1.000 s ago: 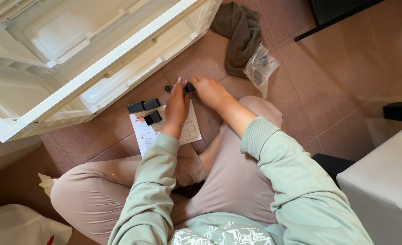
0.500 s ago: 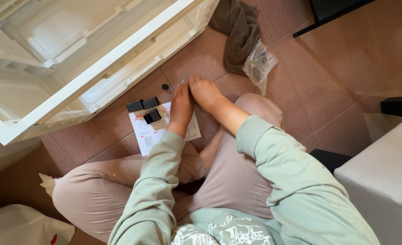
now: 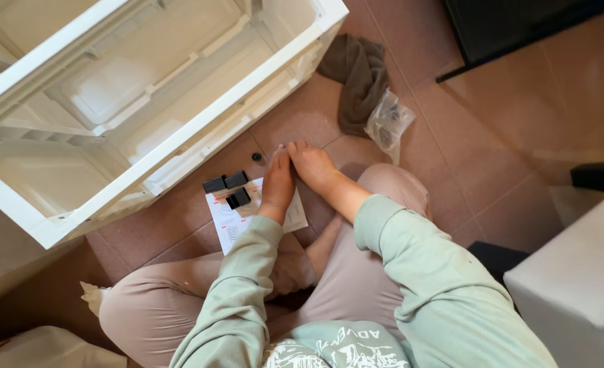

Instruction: The person attaches black plastic feet to the corners of a white plastic storage unit, then wipes the unit and a drawer with a cloth. The person handles the unit, feet, and drawer while seated on the floor.

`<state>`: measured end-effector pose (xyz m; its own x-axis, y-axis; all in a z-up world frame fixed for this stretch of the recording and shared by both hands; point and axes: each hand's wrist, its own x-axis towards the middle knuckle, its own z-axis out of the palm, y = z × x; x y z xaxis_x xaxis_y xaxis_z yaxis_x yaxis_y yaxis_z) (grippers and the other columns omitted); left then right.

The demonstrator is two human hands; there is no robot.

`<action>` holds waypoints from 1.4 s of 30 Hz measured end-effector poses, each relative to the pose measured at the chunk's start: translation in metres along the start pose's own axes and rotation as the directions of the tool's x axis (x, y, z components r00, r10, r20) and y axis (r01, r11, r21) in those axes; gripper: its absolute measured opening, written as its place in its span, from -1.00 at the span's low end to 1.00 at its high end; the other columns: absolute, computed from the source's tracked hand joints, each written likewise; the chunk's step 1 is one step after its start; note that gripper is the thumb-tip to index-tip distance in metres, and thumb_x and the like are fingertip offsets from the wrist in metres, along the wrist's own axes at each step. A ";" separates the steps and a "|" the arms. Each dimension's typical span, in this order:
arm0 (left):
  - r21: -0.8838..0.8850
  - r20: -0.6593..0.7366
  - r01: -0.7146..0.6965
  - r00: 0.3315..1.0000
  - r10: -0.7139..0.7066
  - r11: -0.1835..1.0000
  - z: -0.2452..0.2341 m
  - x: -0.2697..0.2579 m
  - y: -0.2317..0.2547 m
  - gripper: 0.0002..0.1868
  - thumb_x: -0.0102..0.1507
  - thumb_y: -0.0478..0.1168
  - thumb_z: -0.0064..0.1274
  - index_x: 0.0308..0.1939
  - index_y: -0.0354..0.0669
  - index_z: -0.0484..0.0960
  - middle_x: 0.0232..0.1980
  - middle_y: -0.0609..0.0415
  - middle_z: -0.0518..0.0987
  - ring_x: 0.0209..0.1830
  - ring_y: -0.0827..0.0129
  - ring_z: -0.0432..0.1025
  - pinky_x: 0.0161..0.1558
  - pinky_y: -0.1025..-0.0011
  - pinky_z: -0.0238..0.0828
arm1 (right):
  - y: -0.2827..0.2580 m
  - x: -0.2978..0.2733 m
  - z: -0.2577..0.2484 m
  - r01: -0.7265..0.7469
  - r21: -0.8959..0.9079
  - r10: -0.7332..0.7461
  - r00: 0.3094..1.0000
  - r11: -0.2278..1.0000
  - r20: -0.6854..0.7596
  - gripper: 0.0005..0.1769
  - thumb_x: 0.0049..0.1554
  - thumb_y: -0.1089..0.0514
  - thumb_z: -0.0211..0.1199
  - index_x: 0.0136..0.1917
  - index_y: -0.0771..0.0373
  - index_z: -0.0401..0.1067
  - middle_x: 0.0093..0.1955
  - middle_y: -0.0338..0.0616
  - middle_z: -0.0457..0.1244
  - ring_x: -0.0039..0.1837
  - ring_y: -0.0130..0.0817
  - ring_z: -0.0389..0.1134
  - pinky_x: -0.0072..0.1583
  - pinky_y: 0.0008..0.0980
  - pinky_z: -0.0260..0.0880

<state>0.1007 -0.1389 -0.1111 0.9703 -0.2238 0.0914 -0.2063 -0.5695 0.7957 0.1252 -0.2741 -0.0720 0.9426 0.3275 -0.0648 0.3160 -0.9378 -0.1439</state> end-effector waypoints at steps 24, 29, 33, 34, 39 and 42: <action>-0.663 -0.440 -0.059 0.837 -0.326 0.746 -0.209 -0.089 0.084 -0.63 0.46 -0.40 -0.10 0.37 -0.26 0.37 0.26 -0.02 0.51 0.29 0.36 0.43 0.35 0.40 0.38 | -0.111 -0.031 -0.153 -0.150 0.988 -0.008 0.989 -0.040 0.150 -0.57 0.17 0.30 0.36 0.25 0.30 0.29 0.08 -0.23 0.31 0.10 -0.54 0.36 0.14 -0.46 0.43; -0.472 -0.772 -0.099 0.525 -0.357 0.876 -0.267 -0.125 0.038 -0.89 0.55 -0.31 -0.09 0.10 -0.26 0.48 0.07 0.08 0.47 0.10 0.42 0.41 0.26 0.45 0.40 | -0.208 -0.036 -0.158 -0.132 0.988 -0.057 0.989 0.081 0.137 -0.55 0.13 0.28 0.40 0.24 0.30 0.32 -0.02 -0.23 0.34 -0.03 -0.58 0.38 -0.02 -0.52 0.43; -0.380 -0.843 -0.088 0.442 -0.306 0.921 -0.304 -0.114 -0.002 -0.70 0.61 -0.14 -0.22 0.04 -0.24 0.59 0.02 0.09 0.52 -0.07 0.45 0.38 0.16 0.45 0.38 | -0.270 -0.018 -0.164 0.063 0.957 -0.066 0.997 0.282 -0.046 -0.56 0.12 0.26 0.47 0.19 0.31 0.36 -0.06 -0.21 0.38 -0.10 -0.60 0.39 -0.09 -0.54 0.43; -0.371 -0.831 -0.077 0.473 -0.293 0.925 -0.310 -0.108 -0.008 -0.65 0.59 -0.08 -0.26 0.12 -0.24 0.57 0.12 0.06 0.53 0.01 0.42 0.41 0.18 0.44 0.39 | -0.282 -0.009 -0.166 0.113 0.945 -0.057 0.993 0.307 -0.101 -0.58 0.12 0.25 0.48 0.19 0.31 0.38 -0.06 -0.19 0.40 -0.09 -0.59 0.41 -0.08 -0.54 0.44; -0.485 -0.731 -0.238 0.639 -0.241 0.841 -0.325 -0.086 -0.020 -0.48 0.58 0.06 -0.28 0.44 -0.24 0.39 0.49 0.00 0.37 0.39 0.31 0.35 0.41 0.34 0.31 | -0.328 0.017 -0.174 0.218 0.914 0.024 0.970 0.343 -0.240 -0.59 0.11 0.24 0.47 0.16 0.32 0.39 -0.01 -0.14 0.36 -0.03 -0.50 0.46 0.00 -0.48 0.50; -0.605 -0.680 -0.380 0.704 -0.205 0.700 -0.319 -0.083 -0.019 -0.37 0.55 0.14 -0.22 0.55 -0.21 0.29 0.59 0.01 0.30 0.53 0.29 0.28 0.52 0.29 0.22 | -0.342 0.020 -0.179 0.251 0.856 0.063 0.948 0.452 -0.312 -0.57 0.09 0.21 0.51 0.14 0.33 0.40 -0.01 -0.10 0.35 -0.05 -0.43 0.45 0.00 -0.44 0.49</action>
<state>0.0646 0.1429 0.0573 0.8113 0.4970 0.3079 -0.4365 0.1647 0.8845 0.0554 0.0323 0.1524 0.9474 0.2151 0.2371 0.2871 -0.2428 -0.9266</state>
